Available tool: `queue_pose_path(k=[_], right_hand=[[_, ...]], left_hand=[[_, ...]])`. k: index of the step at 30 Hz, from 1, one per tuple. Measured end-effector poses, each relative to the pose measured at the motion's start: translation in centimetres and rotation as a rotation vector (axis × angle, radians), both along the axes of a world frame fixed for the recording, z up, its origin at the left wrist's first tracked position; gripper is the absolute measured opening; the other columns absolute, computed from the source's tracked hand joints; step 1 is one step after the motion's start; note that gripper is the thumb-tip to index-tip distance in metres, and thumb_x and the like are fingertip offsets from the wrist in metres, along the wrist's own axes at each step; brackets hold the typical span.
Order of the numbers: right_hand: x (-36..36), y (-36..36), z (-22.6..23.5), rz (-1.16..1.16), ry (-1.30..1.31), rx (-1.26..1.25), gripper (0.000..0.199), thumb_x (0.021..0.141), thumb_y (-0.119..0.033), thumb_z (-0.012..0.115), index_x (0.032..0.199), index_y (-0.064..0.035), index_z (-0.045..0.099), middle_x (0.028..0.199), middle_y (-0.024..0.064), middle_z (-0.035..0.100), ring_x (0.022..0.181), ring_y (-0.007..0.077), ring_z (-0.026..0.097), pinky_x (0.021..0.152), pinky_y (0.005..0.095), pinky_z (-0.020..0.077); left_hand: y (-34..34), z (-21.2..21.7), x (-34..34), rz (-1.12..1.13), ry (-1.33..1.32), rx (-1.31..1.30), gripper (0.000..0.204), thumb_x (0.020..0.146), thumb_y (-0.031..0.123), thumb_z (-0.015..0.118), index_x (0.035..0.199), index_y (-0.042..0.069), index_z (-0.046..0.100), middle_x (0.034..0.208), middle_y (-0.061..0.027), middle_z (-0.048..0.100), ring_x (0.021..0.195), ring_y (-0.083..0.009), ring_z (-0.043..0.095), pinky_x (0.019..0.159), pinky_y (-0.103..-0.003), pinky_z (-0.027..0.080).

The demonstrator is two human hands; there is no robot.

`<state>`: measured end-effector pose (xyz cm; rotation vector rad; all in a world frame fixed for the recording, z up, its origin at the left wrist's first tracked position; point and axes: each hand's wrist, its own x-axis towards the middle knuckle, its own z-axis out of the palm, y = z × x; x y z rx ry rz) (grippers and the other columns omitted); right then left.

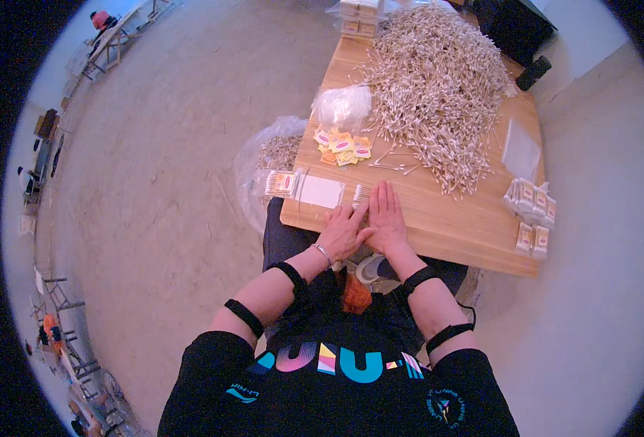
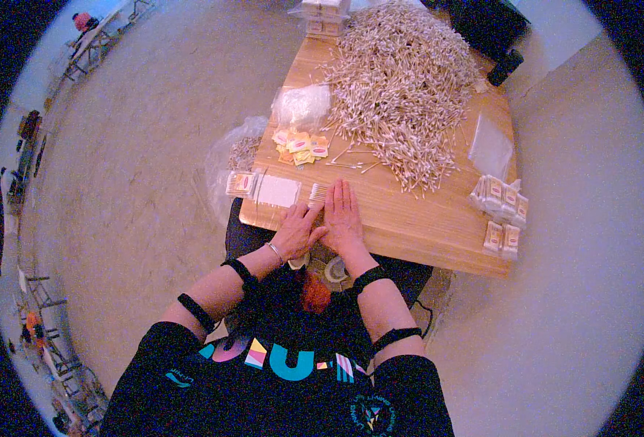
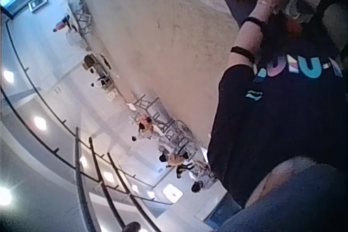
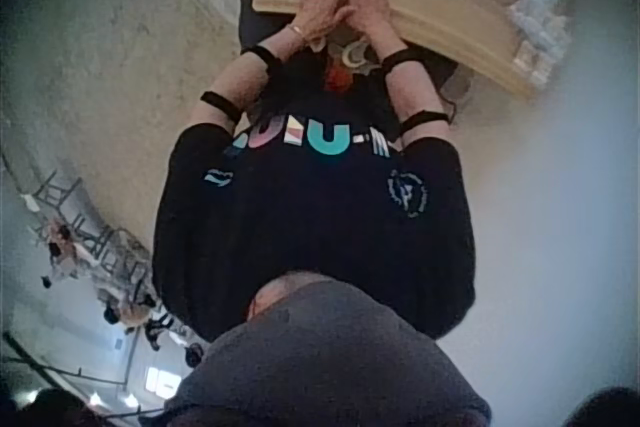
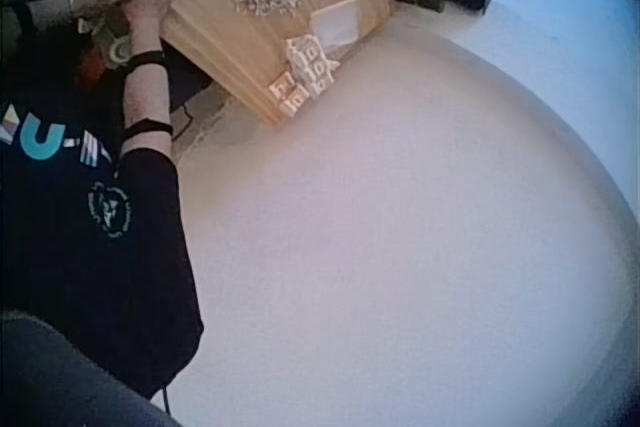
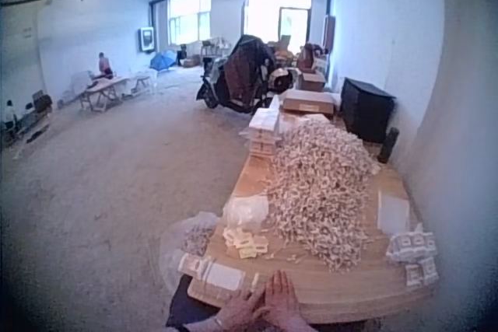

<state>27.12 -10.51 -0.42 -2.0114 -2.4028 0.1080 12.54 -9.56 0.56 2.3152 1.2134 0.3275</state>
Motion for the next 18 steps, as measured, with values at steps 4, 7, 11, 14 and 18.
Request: queue_pose_path(k=[4,7,11,14,18], right_hand=[[0.0,0.0,-0.3,0.0,-0.014,0.027,0.091,0.072,-0.038,0.058,0.138,0.0071,0.015,0.147,0.0242,0.011,0.138,0.0359,0.005,0.113,0.0432,0.0049],[-0.1,0.1,0.1,-0.011,-0.02,-0.04,0.089,0.073,-0.037,0.057,0.139,0.0068,0.016,0.147,0.0243,0.01,0.138,0.036,0.005,0.113,0.0435,0.0045],[-0.2,0.1,0.5,-0.015,0.019,-0.055,0.086,0.075,-0.035,0.056,0.139,0.0062,0.016,0.147,0.0244,0.009,0.138,0.036,0.004,0.113,0.0436,0.0048],[0.0,0.1,0.8,-0.023,0.028,-0.085,0.084,0.076,-0.035,0.054,0.139,0.0061,0.017,0.147,0.0245,0.009,0.138,0.0357,0.004,0.113,0.0438,0.005],[-0.2,0.0,1.2,-0.025,0.018,-0.099,0.084,0.076,-0.034,0.053,0.139,0.0063,0.015,0.147,0.0245,0.008,0.138,0.0355,0.004,0.113,0.0438,0.0047]], left_hand=[[0.0,0.3,0.1,0.001,0.011,-0.008,0.058,0.085,0.039,0.052,0.132,0.009,0.037,0.105,-0.0179,0.048,0.1,-0.034,0.046,0.088,-0.044,0.036],[0.1,0.1,0.1,0.019,0.017,-0.005,0.06,0.085,0.039,0.052,0.134,0.008,0.035,0.106,-0.0186,0.049,0.1,-0.0347,0.046,0.088,-0.045,0.037],[0.7,-0.2,0.3,0.02,0.026,-0.054,0.064,0.086,0.042,0.051,0.137,0.009,0.031,0.107,-0.0187,0.05,0.1,-0.0346,0.047,0.086,-0.046,0.037],[0.8,-0.3,0.3,0.001,0.01,-0.055,0.064,0.086,0.041,0.052,0.137,0.009,0.031,0.107,-0.0192,0.05,0.101,-0.0357,0.047,0.087,-0.046,0.037],[0.6,-0.2,0.1,-0.004,0.008,-0.025,0.064,0.085,0.04,0.053,0.137,0.009,0.031,0.108,-0.0196,0.05,0.102,-0.0365,0.047,0.089,-0.046,0.037]])
